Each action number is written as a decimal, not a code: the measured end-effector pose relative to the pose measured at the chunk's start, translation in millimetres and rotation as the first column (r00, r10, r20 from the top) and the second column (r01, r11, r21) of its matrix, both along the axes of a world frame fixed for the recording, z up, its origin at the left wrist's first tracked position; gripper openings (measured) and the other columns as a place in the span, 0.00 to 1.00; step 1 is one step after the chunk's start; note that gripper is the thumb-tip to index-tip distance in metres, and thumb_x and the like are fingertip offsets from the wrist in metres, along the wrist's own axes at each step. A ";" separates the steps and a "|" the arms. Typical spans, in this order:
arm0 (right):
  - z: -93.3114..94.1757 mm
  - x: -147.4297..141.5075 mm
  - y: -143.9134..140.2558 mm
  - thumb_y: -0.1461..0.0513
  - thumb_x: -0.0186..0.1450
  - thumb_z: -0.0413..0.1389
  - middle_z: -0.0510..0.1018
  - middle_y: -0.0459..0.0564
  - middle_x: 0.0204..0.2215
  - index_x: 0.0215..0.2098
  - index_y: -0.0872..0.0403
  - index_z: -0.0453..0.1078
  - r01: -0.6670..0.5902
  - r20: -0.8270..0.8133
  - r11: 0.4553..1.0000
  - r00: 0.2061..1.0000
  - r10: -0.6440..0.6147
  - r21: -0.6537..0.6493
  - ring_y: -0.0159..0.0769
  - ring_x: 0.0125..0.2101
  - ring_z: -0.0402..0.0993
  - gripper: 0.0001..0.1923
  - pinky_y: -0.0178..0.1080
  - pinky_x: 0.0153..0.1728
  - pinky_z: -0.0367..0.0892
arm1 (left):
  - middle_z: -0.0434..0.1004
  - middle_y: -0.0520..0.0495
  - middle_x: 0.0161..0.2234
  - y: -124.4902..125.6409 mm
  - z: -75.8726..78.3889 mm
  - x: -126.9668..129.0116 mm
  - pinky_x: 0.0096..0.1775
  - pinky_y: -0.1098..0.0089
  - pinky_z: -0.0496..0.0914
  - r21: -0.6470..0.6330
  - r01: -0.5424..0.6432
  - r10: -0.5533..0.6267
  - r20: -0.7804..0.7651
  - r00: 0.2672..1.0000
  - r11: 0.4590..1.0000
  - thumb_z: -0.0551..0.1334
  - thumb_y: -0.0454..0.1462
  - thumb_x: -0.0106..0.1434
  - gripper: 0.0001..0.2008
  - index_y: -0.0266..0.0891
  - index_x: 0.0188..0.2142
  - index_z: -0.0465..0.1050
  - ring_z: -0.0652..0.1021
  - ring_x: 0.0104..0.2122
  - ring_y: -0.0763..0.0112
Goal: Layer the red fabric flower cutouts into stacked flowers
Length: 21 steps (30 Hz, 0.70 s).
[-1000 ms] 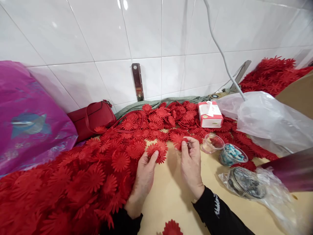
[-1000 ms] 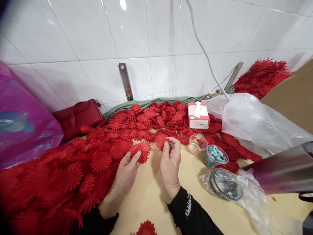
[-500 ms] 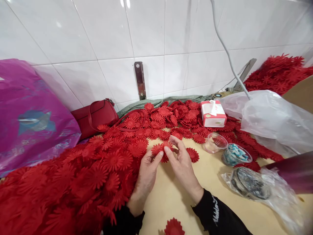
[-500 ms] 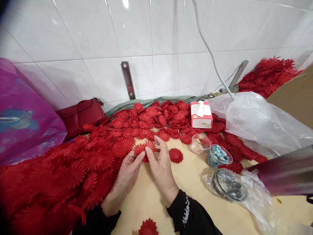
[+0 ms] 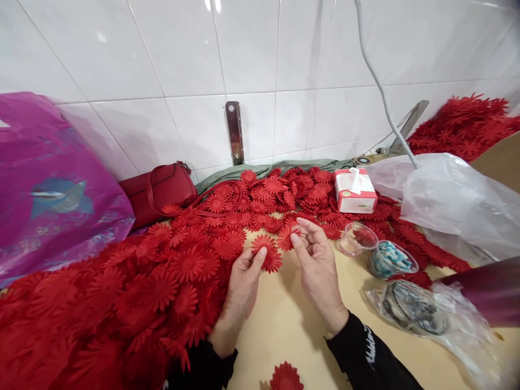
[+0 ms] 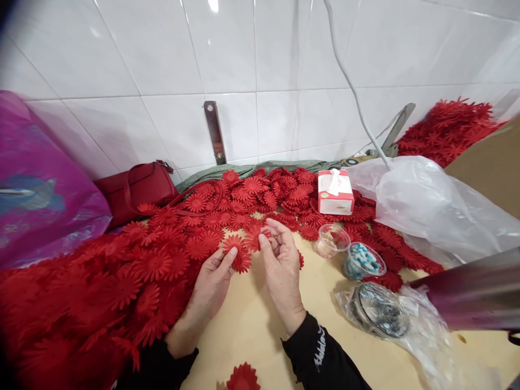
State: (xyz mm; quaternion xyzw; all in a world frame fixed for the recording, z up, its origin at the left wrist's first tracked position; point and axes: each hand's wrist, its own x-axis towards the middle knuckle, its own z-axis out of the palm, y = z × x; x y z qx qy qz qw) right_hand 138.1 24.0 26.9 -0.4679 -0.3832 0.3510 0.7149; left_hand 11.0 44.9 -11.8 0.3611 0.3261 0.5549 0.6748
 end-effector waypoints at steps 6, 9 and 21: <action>-6.8 -2.6 -2.0 0.55 0.63 0.65 0.76 0.48 0.39 0.52 0.49 0.78 -0.089 0.304 0.989 0.945 0.121 -0.120 0.35 0.34 0.71 0.19 0.39 0.38 0.70 | 0.86 0.46 0.38 -0.6 8.0 -3.0 0.48 0.65 0.75 0.130 0.089 -0.063 -0.188 0.980 0.988 0.76 0.45 0.57 0.15 0.37 0.38 0.83 0.82 0.40 0.64; -11.6 -0.3 1.5 0.53 0.60 0.66 0.75 0.47 0.34 0.35 0.52 0.79 -0.098 0.343 0.980 0.927 0.153 -0.173 0.35 0.30 0.68 0.11 0.39 0.34 0.67 | 0.84 0.48 0.35 -1.0 7.7 -3.7 0.43 0.67 0.74 0.143 0.104 -0.065 -0.256 0.964 0.984 0.75 0.45 0.57 0.14 0.37 0.36 0.81 0.80 0.36 0.67; 25.6 -17.2 -13.3 0.49 0.74 0.53 0.72 0.43 0.28 0.33 0.51 0.68 0.052 0.310 0.997 0.950 -0.033 -0.054 0.33 0.29 0.67 0.17 0.35 0.32 0.67 | 0.84 0.43 0.40 -5.5 6.4 -1.8 0.50 0.63 0.75 0.153 -0.003 0.051 -0.316 0.947 0.988 0.73 0.48 0.58 0.18 0.39 0.42 0.82 0.81 0.43 0.59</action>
